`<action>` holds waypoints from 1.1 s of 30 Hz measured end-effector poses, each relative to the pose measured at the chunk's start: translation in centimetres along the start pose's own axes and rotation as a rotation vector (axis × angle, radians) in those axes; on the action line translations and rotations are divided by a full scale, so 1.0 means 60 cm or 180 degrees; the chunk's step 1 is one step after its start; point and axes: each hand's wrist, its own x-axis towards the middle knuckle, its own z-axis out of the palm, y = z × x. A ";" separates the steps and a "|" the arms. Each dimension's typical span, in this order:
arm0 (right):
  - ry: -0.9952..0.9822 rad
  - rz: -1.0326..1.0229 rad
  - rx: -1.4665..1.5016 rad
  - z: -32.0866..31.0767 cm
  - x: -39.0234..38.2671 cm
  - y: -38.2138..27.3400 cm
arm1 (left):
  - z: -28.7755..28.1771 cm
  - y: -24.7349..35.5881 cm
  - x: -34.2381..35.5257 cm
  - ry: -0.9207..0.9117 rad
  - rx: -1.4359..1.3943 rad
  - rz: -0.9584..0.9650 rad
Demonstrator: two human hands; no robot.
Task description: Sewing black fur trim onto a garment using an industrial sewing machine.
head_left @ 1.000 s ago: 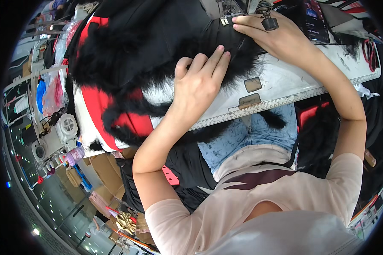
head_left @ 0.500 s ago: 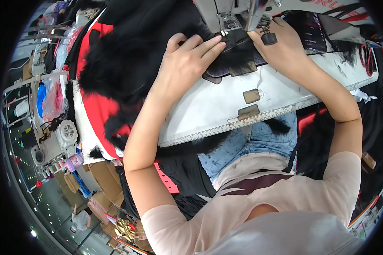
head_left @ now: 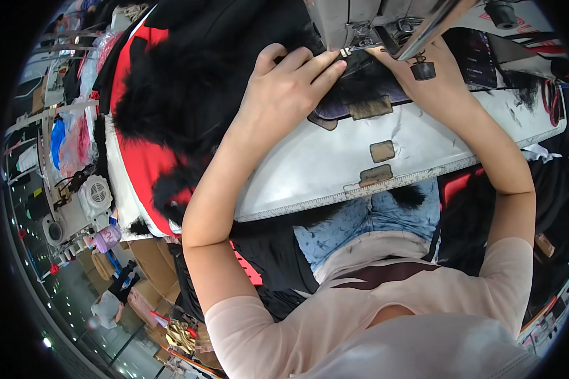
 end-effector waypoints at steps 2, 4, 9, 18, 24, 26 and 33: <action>-0.0067 -0.0037 0.0177 0.000 0.001 -0.002 | 0.000 0.002 -0.001 0.0006 -0.0043 -0.0027; -0.0028 -0.0108 0.0768 0.011 0.003 0.002 | -0.002 0.004 -0.001 -0.0008 0.0012 -0.0027; -0.0229 0.0108 0.0844 0.010 0.001 0.003 | -0.002 0.007 0.003 -0.0174 -0.0024 -0.0190; -0.0226 0.0029 0.0434 0.005 0.002 -0.005 | 0.000 -0.011 0.009 -0.0051 -0.0080 -0.0167; 0.0070 -0.0034 0.0425 0.003 -0.002 -0.008 | -0.002 0.001 0.003 -0.0072 -0.0151 -0.0197; 0.0011 -0.0043 0.0422 0.003 0.000 -0.007 | -0.002 -0.002 0.004 -0.0029 -0.0171 -0.0188; -0.0312 0.0089 0.0313 0.000 0.003 -0.009 | 0.001 0.001 0.005 0.0025 -0.0106 -0.0177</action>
